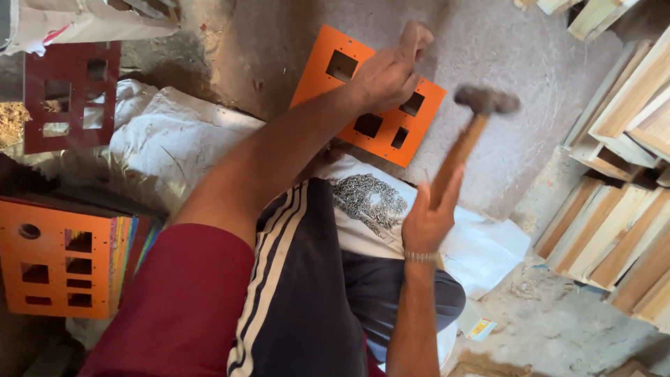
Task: The person assembles wooden frames using a hammer and nails. They place a colored plastic template on the floor, position a wooden frame over it, and hammer nails into the frame to secure it. The person repeats this process with multiple frames and templates.
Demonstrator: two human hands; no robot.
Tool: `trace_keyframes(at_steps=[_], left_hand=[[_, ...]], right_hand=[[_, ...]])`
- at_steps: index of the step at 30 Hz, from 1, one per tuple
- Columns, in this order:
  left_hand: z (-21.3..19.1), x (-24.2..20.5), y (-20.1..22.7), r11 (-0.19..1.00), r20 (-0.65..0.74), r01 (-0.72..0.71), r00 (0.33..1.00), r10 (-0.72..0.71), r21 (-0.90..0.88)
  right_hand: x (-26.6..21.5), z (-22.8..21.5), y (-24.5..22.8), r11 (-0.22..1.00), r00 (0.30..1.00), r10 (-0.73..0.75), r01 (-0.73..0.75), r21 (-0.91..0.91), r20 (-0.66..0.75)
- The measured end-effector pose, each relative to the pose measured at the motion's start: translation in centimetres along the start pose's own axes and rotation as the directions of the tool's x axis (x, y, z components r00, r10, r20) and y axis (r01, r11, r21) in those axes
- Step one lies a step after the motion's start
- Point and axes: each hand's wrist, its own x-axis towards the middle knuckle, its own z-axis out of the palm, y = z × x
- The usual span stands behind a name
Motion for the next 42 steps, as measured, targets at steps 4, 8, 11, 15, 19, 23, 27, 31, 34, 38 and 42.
trace_keyframes(at_steps=[4, 8, 11, 15, 19, 23, 27, 31, 34, 38, 42], left_hand=[[-0.3, -0.6, 1.2, 0.999, 0.049, -0.013, 0.999, 0.011, 0.037], [3.8, -6.7, 5.0, 0.964, 0.422, -0.259, 0.882, 0.209, 0.066], [5.2, -14.3, 3.8, 0.845, 0.816, -0.507, 0.553, 0.169, 0.169], [7.5, -18.7, -2.3, 0.755, 0.705, -0.623, 0.628, 0.329, 0.203], [9.3, -19.1, -5.6, 0.752, 0.74, -0.605, 0.626, 0.244, 0.264], [9.7, -19.5, -5.2, 0.719, 0.719, -0.629, 0.642, 0.265, 0.297], [9.3, -19.1, -3.8, 0.759, 0.716, -0.574, 0.665, 0.214, 0.307], [8.6, -18.9, -3.4, 0.712, 0.788, -0.632, 0.587, 0.183, 0.306], [8.4, -19.0, -3.3, 0.704, 0.746, -0.621, 0.637, 0.196, 0.345], [8.2, -19.3, -3.2, 0.729, 0.647, -0.591, 0.713, 0.271, 0.346], [8.7, -19.0, -3.1, 0.846, 0.652, -0.42, 0.749, 0.117, 0.33]], right_hand=[[-4.3, -1.7, 0.6, 0.246, 0.562, 0.655, -0.791, 0.56, 0.506], [-8.2, -1.8, 2.3, -0.188, 0.463, 0.532, -0.752, 0.632, 0.709], [-10.0, -1.0, 2.9, -0.369, 0.445, 0.464, -0.689, 0.624, 0.766], [-11.6, -0.4, 3.3, -0.398, 0.466, 0.458, -0.654, 0.643, 0.757], [-11.7, -0.1, 3.5, -0.403, 0.469, 0.45, -0.652, 0.642, 0.76], [-11.6, -0.2, 3.3, -0.391, 0.461, 0.448, -0.67, 0.631, 0.766], [-11.3, -0.4, 3.1, -0.383, 0.44, 0.459, -0.686, 0.619, 0.772], [-11.2, -0.2, 2.4, -0.384, 0.452, 0.465, -0.671, 0.634, 0.761], [-11.0, -0.3, 2.5, -0.382, 0.455, 0.462, -0.673, 0.633, 0.762], [-11.0, -0.3, 2.3, -0.377, 0.448, 0.469, -0.678, 0.632, 0.761], [-10.9, 0.0, 2.5, -0.367, 0.443, 0.476, -0.685, 0.629, 0.76]])
